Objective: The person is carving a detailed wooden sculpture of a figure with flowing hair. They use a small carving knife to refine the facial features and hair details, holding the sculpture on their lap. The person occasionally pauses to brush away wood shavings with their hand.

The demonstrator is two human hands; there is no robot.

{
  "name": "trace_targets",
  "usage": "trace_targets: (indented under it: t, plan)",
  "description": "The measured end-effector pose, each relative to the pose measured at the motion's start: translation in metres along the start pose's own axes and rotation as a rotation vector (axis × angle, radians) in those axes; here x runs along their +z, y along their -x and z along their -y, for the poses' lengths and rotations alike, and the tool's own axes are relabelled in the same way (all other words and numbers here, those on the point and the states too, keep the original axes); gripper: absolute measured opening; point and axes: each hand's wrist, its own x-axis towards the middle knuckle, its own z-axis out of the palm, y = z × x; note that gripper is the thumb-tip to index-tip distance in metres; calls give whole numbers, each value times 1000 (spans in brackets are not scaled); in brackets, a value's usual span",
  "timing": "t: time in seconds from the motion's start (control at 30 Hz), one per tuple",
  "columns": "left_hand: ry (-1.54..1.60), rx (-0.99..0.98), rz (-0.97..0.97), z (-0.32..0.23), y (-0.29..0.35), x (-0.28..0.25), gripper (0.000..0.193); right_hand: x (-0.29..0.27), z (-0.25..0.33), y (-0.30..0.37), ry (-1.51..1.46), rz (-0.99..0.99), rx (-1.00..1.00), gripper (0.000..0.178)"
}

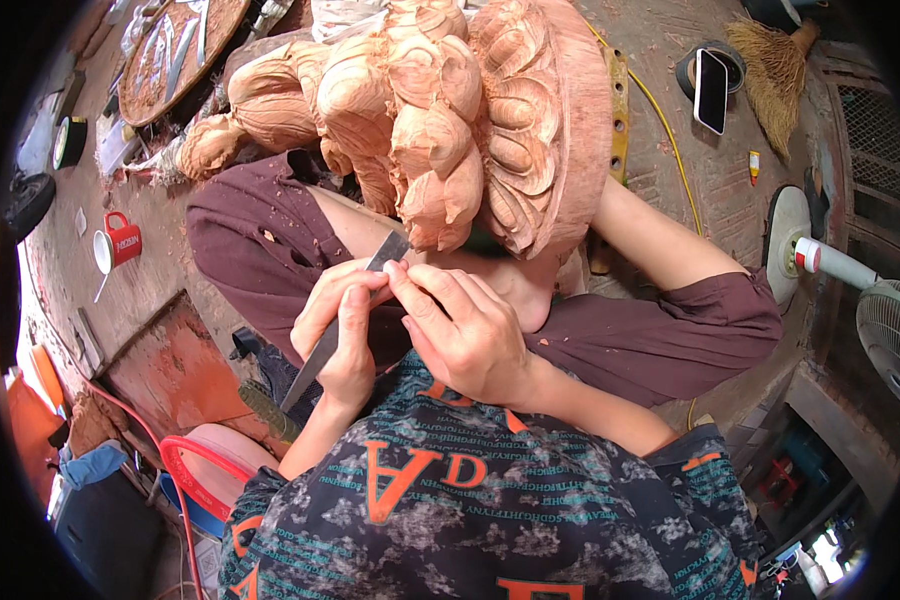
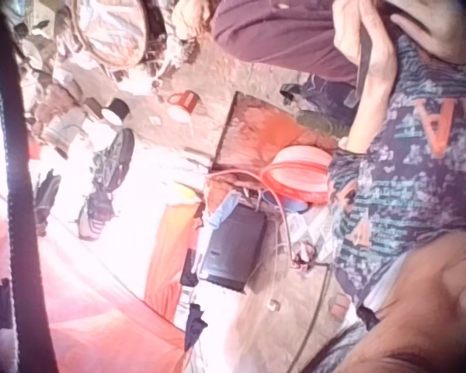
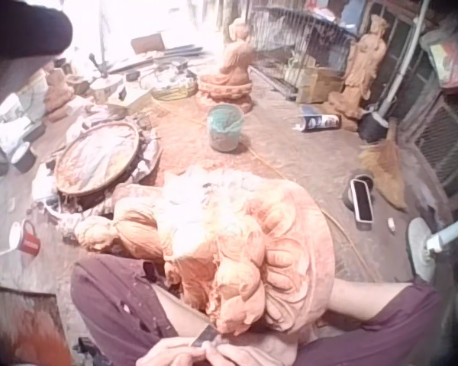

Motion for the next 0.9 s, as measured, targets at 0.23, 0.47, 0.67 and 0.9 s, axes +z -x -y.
trace_targets:
  t: [0.23, 0.47, 0.67, 0.9]
  plan:
    - [113, -98, -46, -3, 2, 6, 14, -5, 2, -2, 83, 27, -8, 47]
    - [64, -61, -19, -3, -1, 13, 13, -5, -3, 0, 75, -67, 33, 48]
    - [-113, 90, 63, -9, -10, 16, 13, -6, -3, 3, 28, -120, 69, 47]
    - [-132, 54, 91, -12, -7, 14, 13, -5, -8, 4, -10, -80, 35, 48]
